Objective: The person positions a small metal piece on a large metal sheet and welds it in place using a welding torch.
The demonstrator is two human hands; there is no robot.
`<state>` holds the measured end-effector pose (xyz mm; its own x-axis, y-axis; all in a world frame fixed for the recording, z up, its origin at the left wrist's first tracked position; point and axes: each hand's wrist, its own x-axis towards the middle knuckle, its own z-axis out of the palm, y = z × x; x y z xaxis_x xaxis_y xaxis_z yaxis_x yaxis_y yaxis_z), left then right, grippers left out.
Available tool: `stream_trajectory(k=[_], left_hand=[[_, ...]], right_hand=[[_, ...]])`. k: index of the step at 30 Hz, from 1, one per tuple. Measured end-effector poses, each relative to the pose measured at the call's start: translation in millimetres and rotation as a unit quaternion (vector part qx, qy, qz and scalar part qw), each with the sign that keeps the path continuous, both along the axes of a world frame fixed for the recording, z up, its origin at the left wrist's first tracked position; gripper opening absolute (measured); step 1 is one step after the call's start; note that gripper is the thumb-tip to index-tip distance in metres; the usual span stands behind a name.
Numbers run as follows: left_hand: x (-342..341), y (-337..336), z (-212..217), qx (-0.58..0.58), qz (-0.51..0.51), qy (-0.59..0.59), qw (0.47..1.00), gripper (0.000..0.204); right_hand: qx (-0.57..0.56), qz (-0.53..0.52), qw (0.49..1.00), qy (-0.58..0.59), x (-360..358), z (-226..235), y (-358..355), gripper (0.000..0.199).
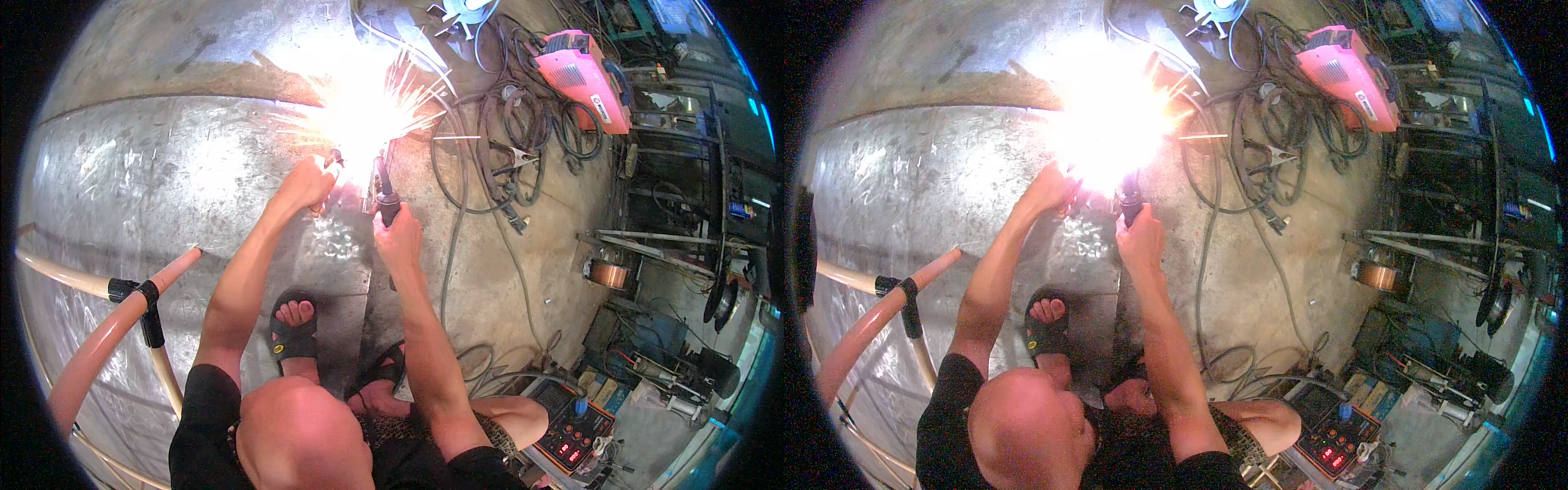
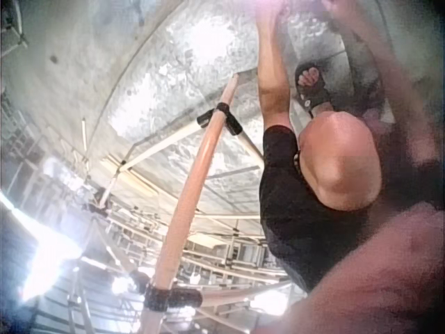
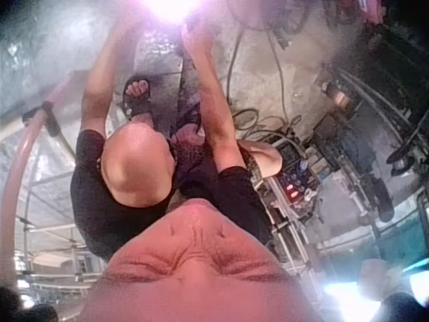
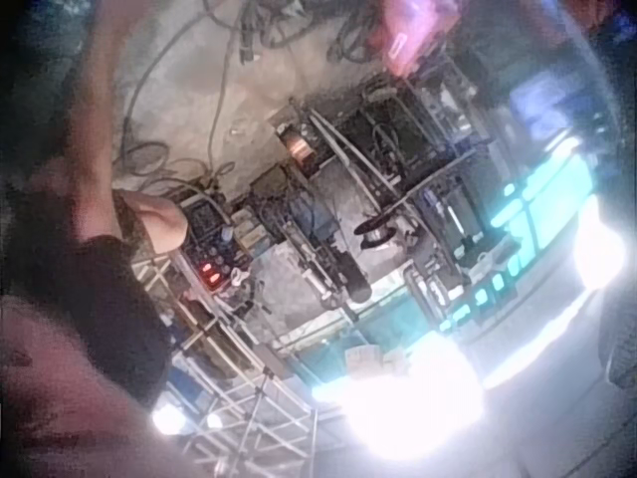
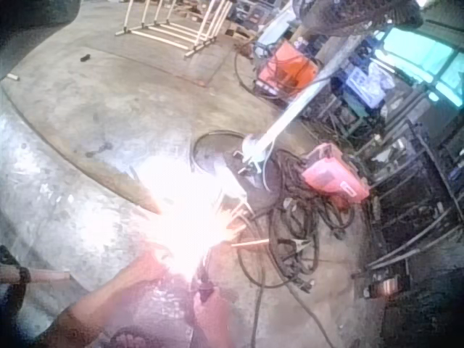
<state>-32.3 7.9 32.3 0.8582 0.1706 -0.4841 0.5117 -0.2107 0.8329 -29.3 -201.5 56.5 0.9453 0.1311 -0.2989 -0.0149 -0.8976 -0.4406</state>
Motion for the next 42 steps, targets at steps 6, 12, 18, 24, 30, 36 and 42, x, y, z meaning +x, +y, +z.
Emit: stream_trajectory(k=[6,12,18,24,30,36,42], left_hand=[[1.7,1.8,-10.3,-0.008,-0.026,0.03,0.999,0.043],[1.3,-0.1,-11.3,0.027,-0.024,0.011,0.999,0.05],[2.3,4.8,-18.1,0.03,-0.034,0.027,0.999,0.054],[2.8,3.3,-4.2,0.018,-0.048,0.014,0.999,0.053],[1.7,4.1,1.0,-0.015,-0.036,0.016,0.999,0.053],[2.4,2.4,0.8,-0.011,-0.026,0.018,0.999,0.053],[1.8,3.1,-1.2,-0.009,-0.023,0.013,1.0,0.054]], right_hand=[[0.017,0.017,1.0,0.005,0.1,-2.1,-4.6,0.028],[0.011,0.024,1.0,-0.004,-0.1,-2.3,-5.4,0.027],[0.008,0.014,1.0,-0.006,-1.0,-2.6,-1.8,0.032],[0.0,-0.001,1.0,0.006,-0.2,6.5,-0.7,0.034],[-0.01,0.009,1.0,0.005,-1.4,6.2,0.8,0.034],[0.002,0.012,1.0,-0.011,-2.4,-3.6,-2.4,0.034],[-0.007,0.009,1.0,0.002,-0.5,-0.4,-1.7,0.034]])
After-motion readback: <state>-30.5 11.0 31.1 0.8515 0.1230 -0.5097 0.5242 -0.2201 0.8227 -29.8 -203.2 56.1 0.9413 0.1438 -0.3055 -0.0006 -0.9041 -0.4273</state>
